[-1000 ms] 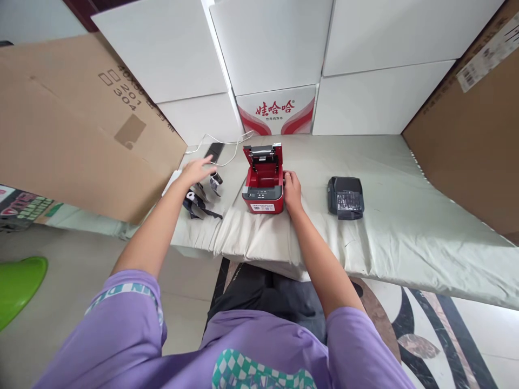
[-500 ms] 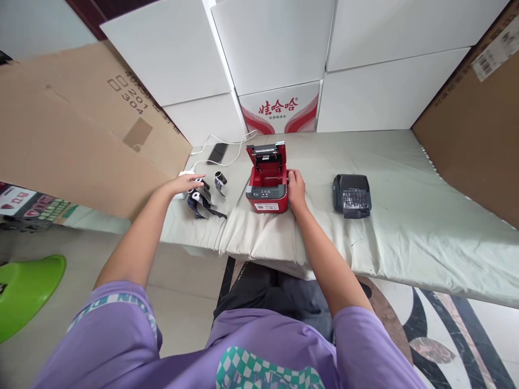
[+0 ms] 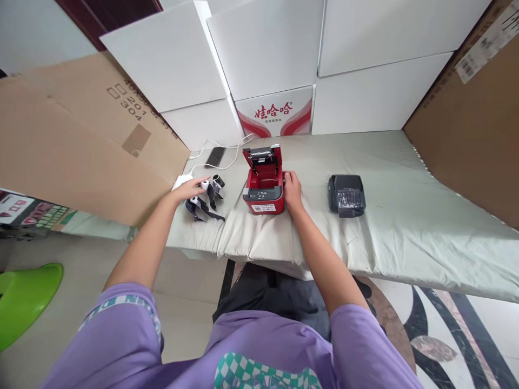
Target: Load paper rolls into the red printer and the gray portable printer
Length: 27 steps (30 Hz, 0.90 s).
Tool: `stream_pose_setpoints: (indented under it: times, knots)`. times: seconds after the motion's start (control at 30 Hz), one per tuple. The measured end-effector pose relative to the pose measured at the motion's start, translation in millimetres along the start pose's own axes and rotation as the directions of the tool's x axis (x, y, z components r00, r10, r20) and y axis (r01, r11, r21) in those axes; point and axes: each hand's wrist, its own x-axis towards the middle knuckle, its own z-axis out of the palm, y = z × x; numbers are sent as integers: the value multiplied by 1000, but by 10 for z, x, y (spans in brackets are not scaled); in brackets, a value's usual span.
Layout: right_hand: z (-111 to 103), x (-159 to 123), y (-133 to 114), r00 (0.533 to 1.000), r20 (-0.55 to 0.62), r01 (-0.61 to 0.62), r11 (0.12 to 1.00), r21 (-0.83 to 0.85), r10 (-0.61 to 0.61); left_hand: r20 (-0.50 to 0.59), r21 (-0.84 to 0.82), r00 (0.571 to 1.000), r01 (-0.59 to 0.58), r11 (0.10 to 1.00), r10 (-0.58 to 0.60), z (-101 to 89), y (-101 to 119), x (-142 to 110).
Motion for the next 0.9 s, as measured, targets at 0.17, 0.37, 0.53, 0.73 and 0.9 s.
stream_pose_setpoints:
  times: [0.17, 0.37, 0.53, 0.73, 0.9]
  knots:
    - [3, -11, -26, 1000, -1, 2, 1000, 1, -2, -15, 39, 995, -97, 995, 98, -131, -87, 25]
    - [4, -6, 11, 1000, 3, 16, 1000, -22, -16, -218, -289, 913, -398, 871, 345, -271, 521, -195]
    - [7, 12, 52, 1000, 5, 13, 1000, -15, -13, 5, -521, 797, -513, 682, 604, 133, 1501, -313]
    - [9, 7, 19, 1000, -3, 21, 1000, -23, -21, 165, -122, 781, -590, 798, 602, 649, 1918, -63]
    - [12, -1, 22, 1000, -4, 8, 1000, -27, -8, 179, 224, 802, -597, 770, 569, 808, 1943, 71]
